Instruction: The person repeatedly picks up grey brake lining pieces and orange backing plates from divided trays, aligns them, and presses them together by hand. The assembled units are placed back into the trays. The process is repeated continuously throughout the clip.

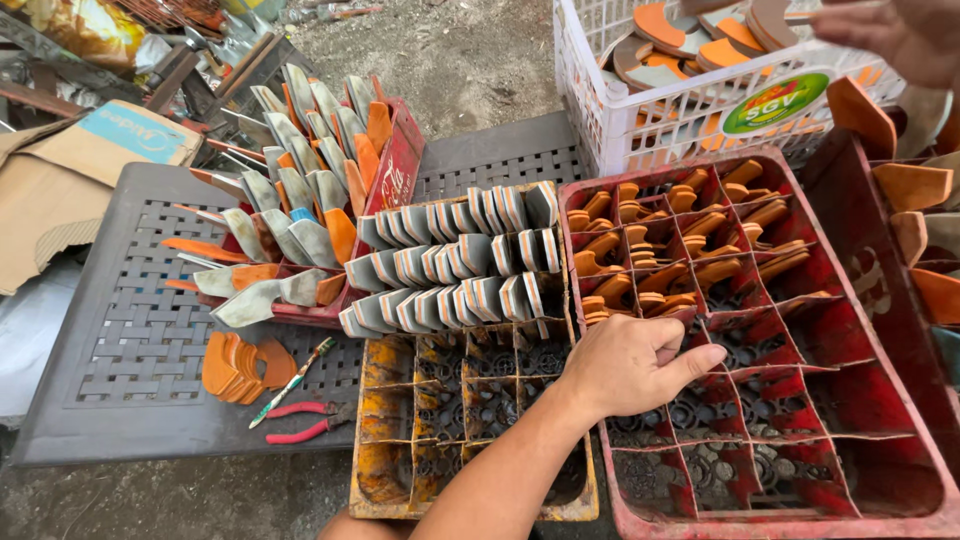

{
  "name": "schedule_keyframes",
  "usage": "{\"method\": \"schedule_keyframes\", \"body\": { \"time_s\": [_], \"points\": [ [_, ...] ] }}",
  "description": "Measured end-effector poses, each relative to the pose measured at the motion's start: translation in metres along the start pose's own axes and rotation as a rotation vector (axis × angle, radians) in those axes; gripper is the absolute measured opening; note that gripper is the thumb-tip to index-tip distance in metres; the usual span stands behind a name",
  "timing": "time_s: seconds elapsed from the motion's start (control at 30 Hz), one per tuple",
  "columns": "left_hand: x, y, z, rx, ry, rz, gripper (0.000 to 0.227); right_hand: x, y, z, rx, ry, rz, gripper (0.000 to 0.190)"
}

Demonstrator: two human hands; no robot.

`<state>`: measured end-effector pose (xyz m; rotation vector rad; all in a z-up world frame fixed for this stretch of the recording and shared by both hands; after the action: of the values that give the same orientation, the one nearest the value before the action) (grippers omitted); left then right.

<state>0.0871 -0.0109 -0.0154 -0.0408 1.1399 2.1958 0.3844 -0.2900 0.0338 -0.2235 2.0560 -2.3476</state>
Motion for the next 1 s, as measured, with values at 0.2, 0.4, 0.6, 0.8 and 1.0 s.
{"method": "schedule_keyframes", "body": {
  "time_s": [0.2,0.4,0.6,0.8,1.0],
  "points": [
    [-0.002,-0.002,-0.002,0.007,-0.003,0.003,0.056,0.135,0.016,-0.039,0.045,0.185,-0.032,0.033],
    [0.003,0.012,0.001,-0.020,-0.011,-0.131,0.048,0.247,0.020,-0.118,0.475,0.018,-0.157,0.038],
    [0.001,-0.005,0.101,-0.155,0.496,-0.085,0.049,0.253,0.026,-0.155,0.760,-0.148,-0.253,0.042],
    [0.011,0.034,0.111,-0.266,0.448,-0.202,0.042,0.256,0.017,-0.174,0.924,-0.170,-0.124,0.041],
    [0.026,0.047,0.159,-0.617,0.439,-0.083,0.025,0.257,0.022,-0.173,0.963,-0.197,-0.136,0.042]
  ]
}}
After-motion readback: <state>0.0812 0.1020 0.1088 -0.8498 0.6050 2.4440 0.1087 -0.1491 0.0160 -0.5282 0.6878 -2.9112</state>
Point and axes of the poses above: each hand's wrist, its own x-axis away from the middle knuckle, its own z-axis out of the back of the hand, y = z × x, the point moved 7 cm from there along -x, towards the middle knuckle, and after that the axes turned 10 degrees about -z, right-handed, at the moved point
